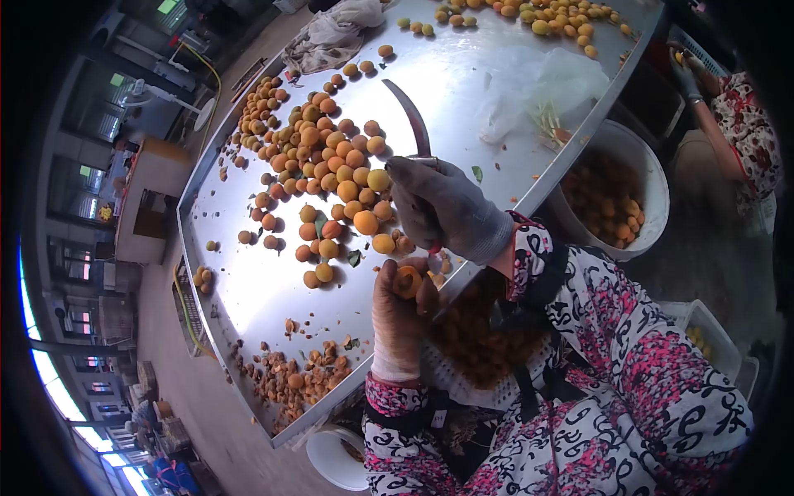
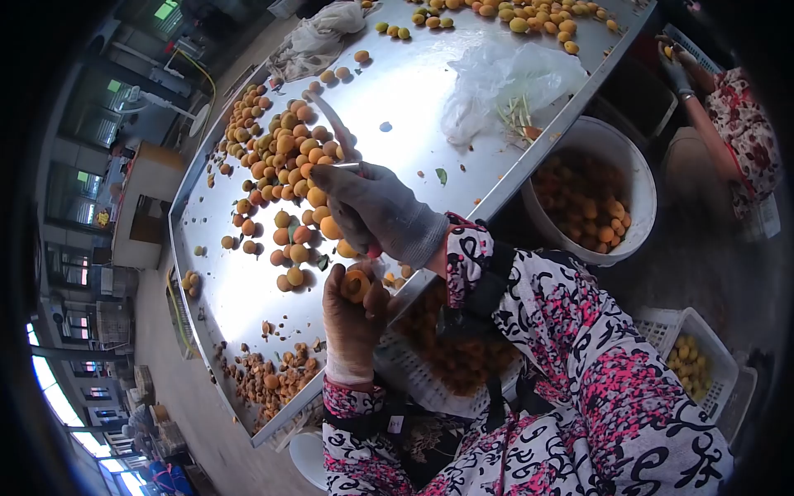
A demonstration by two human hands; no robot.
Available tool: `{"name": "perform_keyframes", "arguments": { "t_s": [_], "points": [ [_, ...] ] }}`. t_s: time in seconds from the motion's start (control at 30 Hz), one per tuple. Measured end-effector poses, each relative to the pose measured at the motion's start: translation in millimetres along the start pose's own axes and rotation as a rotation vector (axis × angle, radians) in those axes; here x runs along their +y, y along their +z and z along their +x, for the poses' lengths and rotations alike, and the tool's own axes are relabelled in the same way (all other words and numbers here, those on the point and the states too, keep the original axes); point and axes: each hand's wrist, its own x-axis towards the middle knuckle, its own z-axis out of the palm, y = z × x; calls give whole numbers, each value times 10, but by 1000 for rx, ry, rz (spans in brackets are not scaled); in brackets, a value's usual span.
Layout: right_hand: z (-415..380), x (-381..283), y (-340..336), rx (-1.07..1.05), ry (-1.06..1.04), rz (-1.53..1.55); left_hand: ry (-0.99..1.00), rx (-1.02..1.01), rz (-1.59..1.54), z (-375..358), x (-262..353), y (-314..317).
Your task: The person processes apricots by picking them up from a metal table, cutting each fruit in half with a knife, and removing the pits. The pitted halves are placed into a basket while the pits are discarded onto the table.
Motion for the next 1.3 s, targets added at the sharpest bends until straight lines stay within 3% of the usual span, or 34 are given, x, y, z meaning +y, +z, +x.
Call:
{"name": "perform_keyframes", "arguments": {
  "t_s": [0.03,0.17,0.43,0.6,0.63,0.67,0.73,0.8,0.9,0.93,0.97,1.03,1.07,1.1,1.17,1.23,1.27,1.3],
  "points": [
    [4,-21,25,-10,-3,22,-9,-117,-5,14,-16,-33],
    [38,23,86,-39,-46,65,-102,-65,-70,-9,-66,29],
    [-29,33,182,-123,-111,-133,-173,-114,-67,-40,-72,93],
    [6,105,198,-62,32,36,-214,-188,-216,-56,-93,49],
    [23,136,181,-65,34,37,-219,-283,-242,-30,-111,-29],
    [36,165,155,-42,6,90,-226,-379,-266,-15,-123,-72],
    [36,192,171,-20,-22,143,-219,-284,-287,-76,-98,54],
    [8,275,271,115,-251,-242,-213,-190,-311,-88,-109,96],
    [-3,344,377,33,-350,-229,-158,-202,-312,-61,-139,78],
    [-60,198,347,103,-16,-84,-156,-271,-319,-54,-138,66],
    [-62,173,275,103,-15,-85,-154,-341,-325,-51,-139,49],
    [-31,198,162,-78,-30,195,-138,-324,-287,-29,-130,20],
    [75,398,304,68,-663,-504,-125,-307,-250,-16,-126,21],
    [-3,511,308,-50,-598,-467,-124,-307,-251,-8,-125,28],
    [-117,509,402,-285,-898,-1002,-51,-213,-169,5,-127,57],
    [-199,723,479,-362,-971,-1378,17,-122,-86,20,-141,102],
    [-217,857,505,-252,-955,-1550,54,-76,-46,18,-145,120],
    [-196,783,515,-253,-956,-1549,93,-29,-6,8,-140,126]
  ]
}}
